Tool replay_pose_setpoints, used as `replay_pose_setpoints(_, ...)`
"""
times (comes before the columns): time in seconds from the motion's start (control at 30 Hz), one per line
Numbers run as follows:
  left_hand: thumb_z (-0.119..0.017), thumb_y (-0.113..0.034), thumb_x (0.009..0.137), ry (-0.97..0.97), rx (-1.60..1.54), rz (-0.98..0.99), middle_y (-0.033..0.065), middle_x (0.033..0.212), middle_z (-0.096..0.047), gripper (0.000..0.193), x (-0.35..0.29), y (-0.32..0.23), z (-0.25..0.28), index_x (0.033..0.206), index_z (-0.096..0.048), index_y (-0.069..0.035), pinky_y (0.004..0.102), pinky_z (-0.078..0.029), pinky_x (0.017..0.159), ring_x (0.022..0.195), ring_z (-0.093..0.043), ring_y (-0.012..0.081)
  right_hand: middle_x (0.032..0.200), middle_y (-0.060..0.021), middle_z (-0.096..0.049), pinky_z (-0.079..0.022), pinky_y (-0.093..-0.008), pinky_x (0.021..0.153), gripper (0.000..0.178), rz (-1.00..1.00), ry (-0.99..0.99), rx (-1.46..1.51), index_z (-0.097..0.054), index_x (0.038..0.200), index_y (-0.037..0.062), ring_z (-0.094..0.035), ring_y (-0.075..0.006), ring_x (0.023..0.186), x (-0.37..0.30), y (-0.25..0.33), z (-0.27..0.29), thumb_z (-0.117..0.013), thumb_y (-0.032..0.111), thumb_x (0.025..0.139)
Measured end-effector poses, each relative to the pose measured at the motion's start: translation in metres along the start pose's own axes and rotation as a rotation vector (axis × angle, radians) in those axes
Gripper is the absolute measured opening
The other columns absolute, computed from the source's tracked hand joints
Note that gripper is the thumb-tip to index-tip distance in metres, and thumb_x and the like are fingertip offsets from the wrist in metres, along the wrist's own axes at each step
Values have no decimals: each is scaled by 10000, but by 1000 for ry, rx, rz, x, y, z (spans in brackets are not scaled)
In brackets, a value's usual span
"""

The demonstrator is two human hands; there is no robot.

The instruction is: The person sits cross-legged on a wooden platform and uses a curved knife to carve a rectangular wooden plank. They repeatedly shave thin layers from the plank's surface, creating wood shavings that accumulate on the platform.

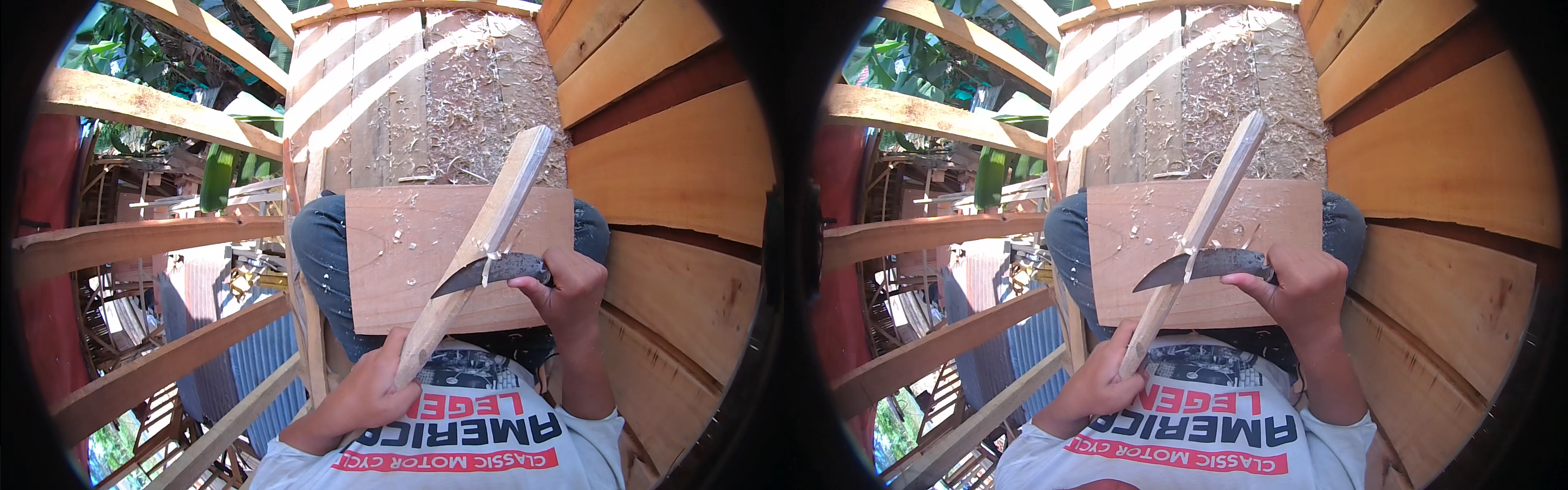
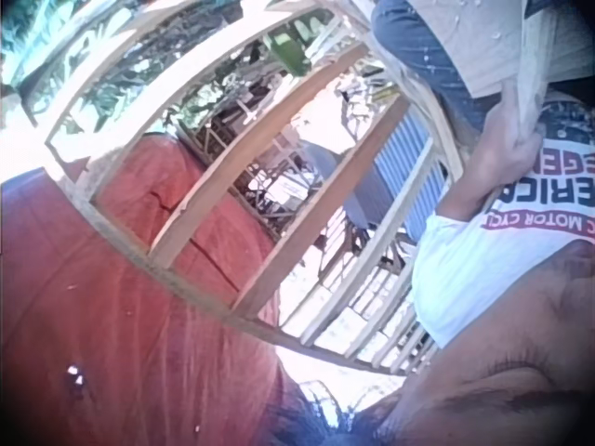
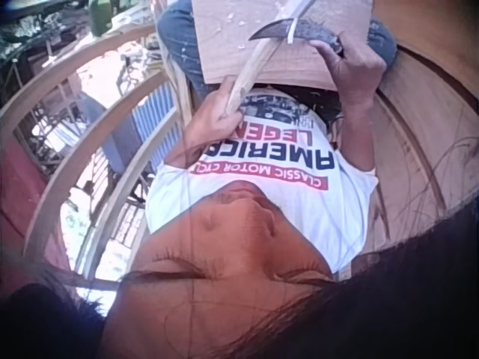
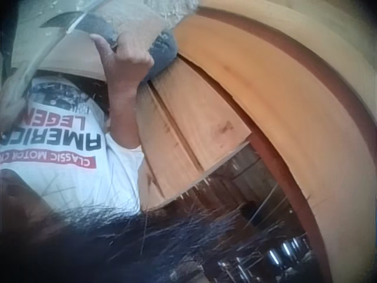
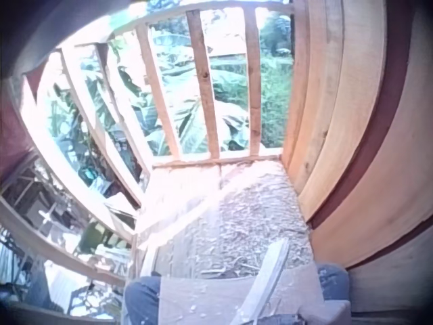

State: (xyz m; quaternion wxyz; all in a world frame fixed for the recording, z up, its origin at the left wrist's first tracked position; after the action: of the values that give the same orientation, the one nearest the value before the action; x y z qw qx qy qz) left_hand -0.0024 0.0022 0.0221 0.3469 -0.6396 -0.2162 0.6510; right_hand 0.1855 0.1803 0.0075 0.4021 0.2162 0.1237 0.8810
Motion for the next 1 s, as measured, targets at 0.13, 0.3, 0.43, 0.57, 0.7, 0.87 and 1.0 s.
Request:
replay_pose_setpoints(0.13, -540, -48, 737, 46, 27, -24, 153, 801, -595, 567, -1, 7, -3, 1273, -362, 1, 340, -479, 654, 710, -632, 244, 515, -121, -422, -363, -365, 434, 586, -164, -91, 11, -460, 591, 43, -484, -314, 468, 7, -28, 0, -670, 557, 776)
replay_pose_setpoints(0.3, -558, -68, 739, 61, 23, -12, 197, 841, -609, 564, 1, 6, -4, 1264, -365, 2, 366, -487, 687, 761, -651, 300, 547, -158, -413, -363, -383, 455, 578, -236, -114, -21, -438, 625, 23, -459, -360, 503, 16, -44, 7, -650, 524, 821)
replay_pose_setpoints(0.43, -569, -77, 740, 56, 56, -16, 207, 861, -611, 560, 3, 8, -3, 1256, -367, -1, 383, -484, 713, 804, -650, 323, 556, -159, -412, -359, -384, 460, 575, -233, -101, -28, -442, 638, 22, -455, -364, 503, 19, -46, 6, -656, 526, 814)
replay_pose_setpoints(0.57, -577, -79, 737, 106, 96, -41, 198, 864, -600, 552, 1, 13, -8, 1244, -373, -2, 400, -474, 710, 797, -637, 337, 539, -139, -376, -333, -361, 467, 589, -342, -193, -63, -424, 622, 17, -351, -311, 491, 31, -69, 8, -595, 519, 879)
replay_pose_setpoints(0.7, -573, -58, 733, 119, 90, -26, 169, 849, -582, 529, -2, 17, -8, 1223, -382, -4, 384, -469, 673, 753, -625, 302, 538, -109, -310, -286, -337, 468, 605, -651, -324, 34, -395, 619, 3, -260, -202, 515, 34, -132, 38, -514, 496, 948)
replay_pose_setpoints(0.87, -555, -2, 728, -6, -33, 22, 113, 814, -561, 501, 7, 14, 10, 1200, -385, -8, 312, -477, 624, 715, -608, 198, 528, -148, -428, -352, -354, 461, 522, -297, -12, 266, -477, 624, 14, -480, -289, 463, 4, -36, -3, -625, 442, 883)
replay_pose_setpoints(1.0, -548, -7, 735, 7, -12, -6, 104, 780, -560, 481, 10, 9, 7, 1187, -385, -5, 308, -479, 596, 691, -611, 192, 525, -127, -490, -402, -365, 434, 524, -121, 134, 287, -530, 609, 49, -550, -314, 479, -6, 12, -21, -683, 517, 790)
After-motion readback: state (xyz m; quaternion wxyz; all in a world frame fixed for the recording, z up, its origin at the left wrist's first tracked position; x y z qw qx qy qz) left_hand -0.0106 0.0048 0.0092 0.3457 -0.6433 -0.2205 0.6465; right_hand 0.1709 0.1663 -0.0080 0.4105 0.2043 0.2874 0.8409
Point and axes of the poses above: each hand's wrist, its own x-axis towards the middle knuckle, its own z-axis out of the back of the hand, y = z × x, the point moved 3 cm from there along x, towards the middle knuckle
